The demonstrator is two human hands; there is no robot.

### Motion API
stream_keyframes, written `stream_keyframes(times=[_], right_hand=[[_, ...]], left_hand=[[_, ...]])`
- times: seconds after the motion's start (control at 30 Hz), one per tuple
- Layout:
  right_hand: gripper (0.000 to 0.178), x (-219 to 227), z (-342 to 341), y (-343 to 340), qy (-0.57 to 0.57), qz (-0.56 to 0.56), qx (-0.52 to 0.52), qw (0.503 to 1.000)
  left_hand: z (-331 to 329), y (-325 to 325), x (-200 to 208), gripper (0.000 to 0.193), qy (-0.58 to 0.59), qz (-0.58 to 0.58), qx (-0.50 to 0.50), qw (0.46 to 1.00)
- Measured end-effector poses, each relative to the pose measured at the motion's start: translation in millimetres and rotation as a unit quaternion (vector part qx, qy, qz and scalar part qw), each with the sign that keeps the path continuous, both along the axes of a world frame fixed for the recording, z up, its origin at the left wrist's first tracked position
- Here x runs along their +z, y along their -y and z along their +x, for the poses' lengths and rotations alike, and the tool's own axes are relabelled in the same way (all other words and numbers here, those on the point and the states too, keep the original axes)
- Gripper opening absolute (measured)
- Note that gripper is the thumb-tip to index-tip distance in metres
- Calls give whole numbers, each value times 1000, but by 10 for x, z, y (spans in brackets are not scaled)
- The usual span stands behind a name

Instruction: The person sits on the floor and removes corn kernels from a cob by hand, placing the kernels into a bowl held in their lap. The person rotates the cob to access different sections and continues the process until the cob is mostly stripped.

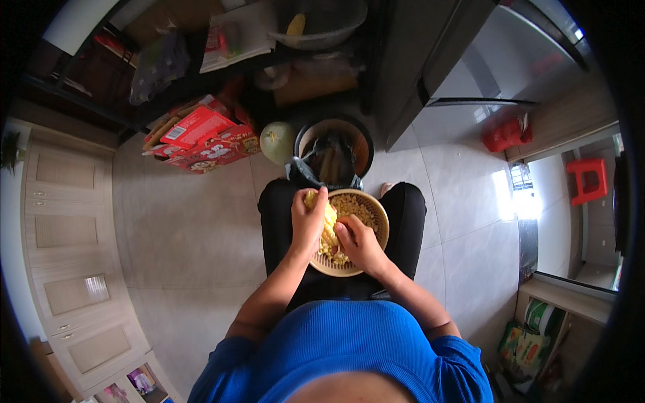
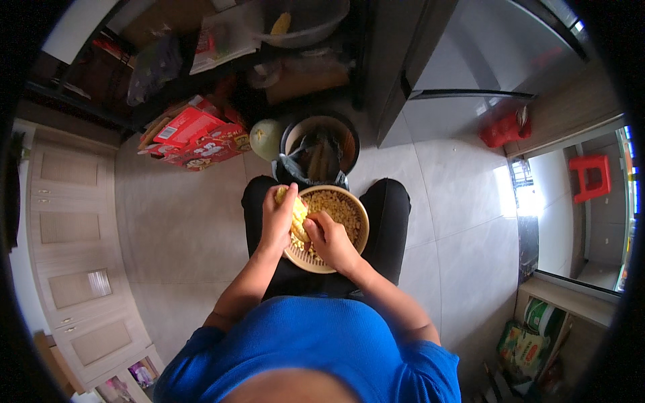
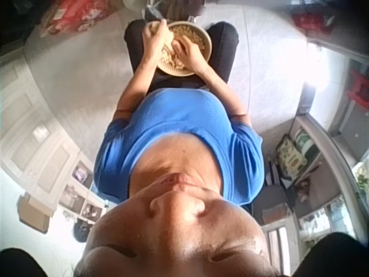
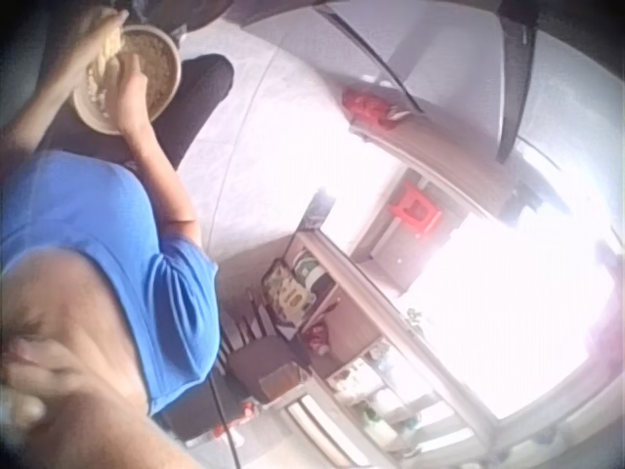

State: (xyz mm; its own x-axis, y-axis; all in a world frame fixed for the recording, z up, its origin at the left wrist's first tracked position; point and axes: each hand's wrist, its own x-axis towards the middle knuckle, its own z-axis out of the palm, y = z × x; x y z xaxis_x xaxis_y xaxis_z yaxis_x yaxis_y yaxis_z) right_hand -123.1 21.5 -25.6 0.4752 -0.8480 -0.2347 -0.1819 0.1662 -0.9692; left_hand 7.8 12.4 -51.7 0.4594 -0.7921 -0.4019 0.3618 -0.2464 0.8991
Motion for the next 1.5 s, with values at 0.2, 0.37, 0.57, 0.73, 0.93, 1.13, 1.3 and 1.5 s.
stream_keyframes(times=[0.2, 0.37, 0.57, 0.73, 0.93, 1.13, 1.3, 1.5], right_hand=[[11, -340, -126, -4, -49, -93, -39, 994], [12, -431, -246, -21, -80, -253, 51, 963], [25, -113, -93, -38, 43, 54, 24, 997], [26, -197, 38, -126, 83, 52, -41, 994], [21, -67, 90, -114, -23, -38, -46, 998], [20, 3, 140, -120, -27, -29, -54, 998], [24, 35, 103, -87, -40, -2, -24, 999], [18, -119, 95, -142, -71, -66, -75, 992]], left_hand=[[159, -36, 4, 26, -169, 44, -1, 985], [372, -155, -45, 19, -264, -3, -88, 961], [109, -176, 11, 36, -146, -8, -52, 988], [12, -120, 63, 26, -148, -36, 44, 987], [-26, -75, 70, 29, -100, -74, 76, 989], [-16, -85, 24, 28, -85, -84, 74, 990], [-41, -132, -24, 29, -68, -74, 51, 994], [-73, -120, -128, 29, -80, -44, 31, 995]])
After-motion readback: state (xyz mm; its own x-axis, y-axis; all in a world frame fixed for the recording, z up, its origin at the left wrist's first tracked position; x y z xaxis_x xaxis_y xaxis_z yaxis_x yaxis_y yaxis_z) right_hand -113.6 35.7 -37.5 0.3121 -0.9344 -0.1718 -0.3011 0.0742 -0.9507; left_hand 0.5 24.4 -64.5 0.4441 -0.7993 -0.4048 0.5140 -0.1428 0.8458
